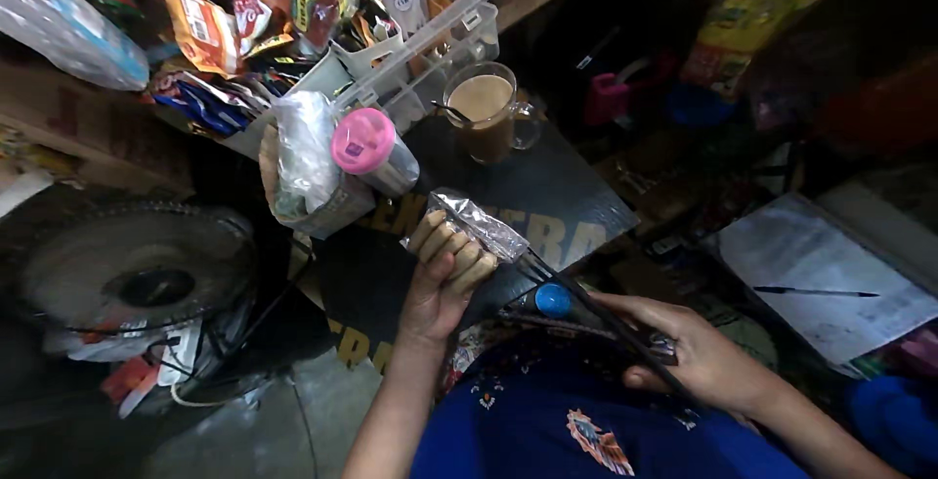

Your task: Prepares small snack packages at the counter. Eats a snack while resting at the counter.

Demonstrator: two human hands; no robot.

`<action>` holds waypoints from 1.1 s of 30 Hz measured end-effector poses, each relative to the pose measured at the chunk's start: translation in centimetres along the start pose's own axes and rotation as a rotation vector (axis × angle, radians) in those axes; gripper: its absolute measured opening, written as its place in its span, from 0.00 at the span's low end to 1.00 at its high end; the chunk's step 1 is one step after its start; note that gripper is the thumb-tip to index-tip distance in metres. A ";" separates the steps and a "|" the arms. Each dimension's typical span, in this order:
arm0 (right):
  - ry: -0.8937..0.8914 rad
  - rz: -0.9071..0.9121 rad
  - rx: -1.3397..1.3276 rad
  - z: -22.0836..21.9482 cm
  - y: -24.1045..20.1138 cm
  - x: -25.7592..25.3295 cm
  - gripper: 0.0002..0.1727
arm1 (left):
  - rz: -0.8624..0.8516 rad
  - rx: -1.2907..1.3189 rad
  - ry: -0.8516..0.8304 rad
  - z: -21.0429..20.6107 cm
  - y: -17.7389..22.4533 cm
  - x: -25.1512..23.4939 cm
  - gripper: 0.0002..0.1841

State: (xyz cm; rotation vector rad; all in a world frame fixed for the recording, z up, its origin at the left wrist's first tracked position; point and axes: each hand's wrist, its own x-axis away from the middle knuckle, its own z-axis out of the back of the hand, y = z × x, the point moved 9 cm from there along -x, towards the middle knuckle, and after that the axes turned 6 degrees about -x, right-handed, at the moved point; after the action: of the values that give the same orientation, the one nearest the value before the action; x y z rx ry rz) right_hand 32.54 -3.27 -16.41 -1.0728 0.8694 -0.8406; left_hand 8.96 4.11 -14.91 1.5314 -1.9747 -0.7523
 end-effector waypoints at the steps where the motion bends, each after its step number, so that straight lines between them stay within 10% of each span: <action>1: 0.019 0.029 0.013 0.2 -0.2 0.2 0.48 | -0.010 -0.012 0.023 0.1 0.0 0.0 0.15; 20: -0.070 0.289 -0.021 0.6 -4.4 0.3 0.42 | -0.103 -0.216 0.215 0.4 0.5 0.3 0.27; 33: -0.012 0.000 0.111 -0.1 -0.8 -0.8 0.43 | -0.139 -0.350 0.252 -0.1 0.6 0.7 0.24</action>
State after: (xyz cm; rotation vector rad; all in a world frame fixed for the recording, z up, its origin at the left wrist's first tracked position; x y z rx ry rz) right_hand 31.99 -2.82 -15.57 -0.9799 0.8033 -0.8718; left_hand 8.45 3.53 -14.35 1.4776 -1.4781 -0.8619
